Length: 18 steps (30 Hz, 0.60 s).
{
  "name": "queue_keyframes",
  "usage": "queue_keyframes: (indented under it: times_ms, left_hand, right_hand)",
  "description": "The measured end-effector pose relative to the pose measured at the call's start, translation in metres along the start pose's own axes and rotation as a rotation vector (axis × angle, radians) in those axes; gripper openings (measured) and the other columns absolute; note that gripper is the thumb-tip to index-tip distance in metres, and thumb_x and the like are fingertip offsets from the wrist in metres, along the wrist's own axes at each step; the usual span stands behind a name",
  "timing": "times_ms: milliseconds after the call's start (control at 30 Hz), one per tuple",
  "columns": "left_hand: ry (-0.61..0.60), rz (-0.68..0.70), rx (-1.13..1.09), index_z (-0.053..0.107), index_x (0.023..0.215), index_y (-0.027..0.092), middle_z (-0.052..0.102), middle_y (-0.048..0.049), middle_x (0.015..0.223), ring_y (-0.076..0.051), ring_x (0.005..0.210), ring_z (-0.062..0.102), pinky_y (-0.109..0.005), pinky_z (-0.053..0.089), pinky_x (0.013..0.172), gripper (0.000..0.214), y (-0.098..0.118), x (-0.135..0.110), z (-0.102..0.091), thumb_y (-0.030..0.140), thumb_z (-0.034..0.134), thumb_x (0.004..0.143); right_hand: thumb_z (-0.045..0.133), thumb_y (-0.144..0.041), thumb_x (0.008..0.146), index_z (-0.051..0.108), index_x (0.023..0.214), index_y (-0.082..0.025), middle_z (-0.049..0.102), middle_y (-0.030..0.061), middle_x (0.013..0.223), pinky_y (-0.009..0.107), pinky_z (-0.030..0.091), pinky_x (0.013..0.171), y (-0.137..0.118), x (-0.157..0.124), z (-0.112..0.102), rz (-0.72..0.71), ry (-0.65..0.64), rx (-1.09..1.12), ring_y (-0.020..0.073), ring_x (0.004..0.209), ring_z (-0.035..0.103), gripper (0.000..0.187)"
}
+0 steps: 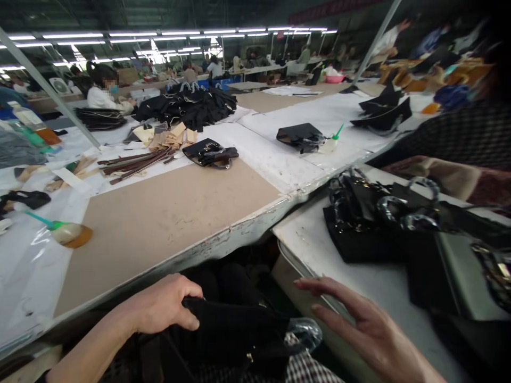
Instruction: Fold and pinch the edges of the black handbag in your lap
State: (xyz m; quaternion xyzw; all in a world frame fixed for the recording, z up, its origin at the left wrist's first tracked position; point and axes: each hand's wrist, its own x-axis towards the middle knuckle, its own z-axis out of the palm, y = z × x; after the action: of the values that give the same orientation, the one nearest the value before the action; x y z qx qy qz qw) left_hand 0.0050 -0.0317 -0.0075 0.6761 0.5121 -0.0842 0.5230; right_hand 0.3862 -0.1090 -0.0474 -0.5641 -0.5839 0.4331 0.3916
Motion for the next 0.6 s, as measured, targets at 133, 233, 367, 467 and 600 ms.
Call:
queue_keyframes:
  times_ms: [133, 233, 367, 467, 600]
  left_hand:
    - [0.018, -0.030, -0.004, 0.078, 0.082, 0.020, 0.057, 0.0063, 0.066, -0.015, 0.066, 0.051, -0.022, 0.033, 0.055, 0.017, -0.001, 0.003, 0.010, 0.026, 0.072, 0.068]
    - [0.024, -0.031, 0.002, 0.078, 0.085, 0.020, 0.059, 0.0059, 0.067, -0.016, 0.067, 0.053, -0.022, 0.034, 0.057, 0.018, -0.003, -0.002, 0.014, 0.025, 0.071, 0.069]
    - [0.082, -0.014, 0.028, 0.077, 0.094, 0.024, 0.070, 0.0042, 0.081, -0.020, 0.078, 0.061, -0.024, 0.040, 0.066, 0.022, -0.001, -0.013, 0.019, 0.027, 0.073, 0.073]
    - [0.188, 0.090, 0.038, 0.070, 0.111, 0.032, 0.073, 0.0057, 0.104, -0.022, 0.097, 0.064, -0.025, 0.042, 0.083, 0.034, 0.003, -0.012, 0.026, 0.024, 0.073, 0.077]
    - [0.269, 0.263, 0.136, 0.065, 0.117, 0.035, 0.069, 0.0067, 0.121, -0.020, 0.112, 0.060, -0.027, 0.038, 0.097, 0.035, 0.010, 0.000, 0.035, 0.019, 0.068, 0.086]
  right_hand:
    - [0.067, -0.021, 0.092, 0.072, 0.119, -0.027, 0.073, 0.0096, 0.120, 0.041, 0.062, 0.089, -0.022, -0.005, 0.061, -0.516, 0.016, -0.337, 0.0275, 0.106, 0.070, 0.029]
    - [0.061, -0.017, 0.095, 0.071, 0.117, -0.023, 0.075, 0.0107, 0.114, 0.040, 0.063, 0.083, -0.019, -0.002, 0.096, -0.647, 0.050, -0.502, 0.0256, 0.098, 0.072, 0.025]
    - [0.056, -0.010, 0.096, 0.070, 0.117, -0.022, 0.077, 0.0098, 0.107, 0.034, 0.062, 0.077, -0.007, 0.005, 0.115, -0.719, 0.076, -0.535, 0.0221, 0.093, 0.073, 0.029]
    - [0.055, -0.007, 0.095, 0.070, 0.115, -0.022, 0.077, 0.0096, 0.109, 0.033, 0.061, 0.075, -0.001, 0.008, 0.117, -0.766, 0.092, -0.527, 0.0220, 0.094, 0.073, 0.029]
    - [0.057, -0.009, 0.096, 0.068, 0.111, -0.020, 0.075, 0.0104, 0.111, 0.036, 0.061, 0.080, 0.005, 0.010, 0.120, -0.700, 0.063, -0.486, 0.0227, 0.097, 0.072, 0.022]
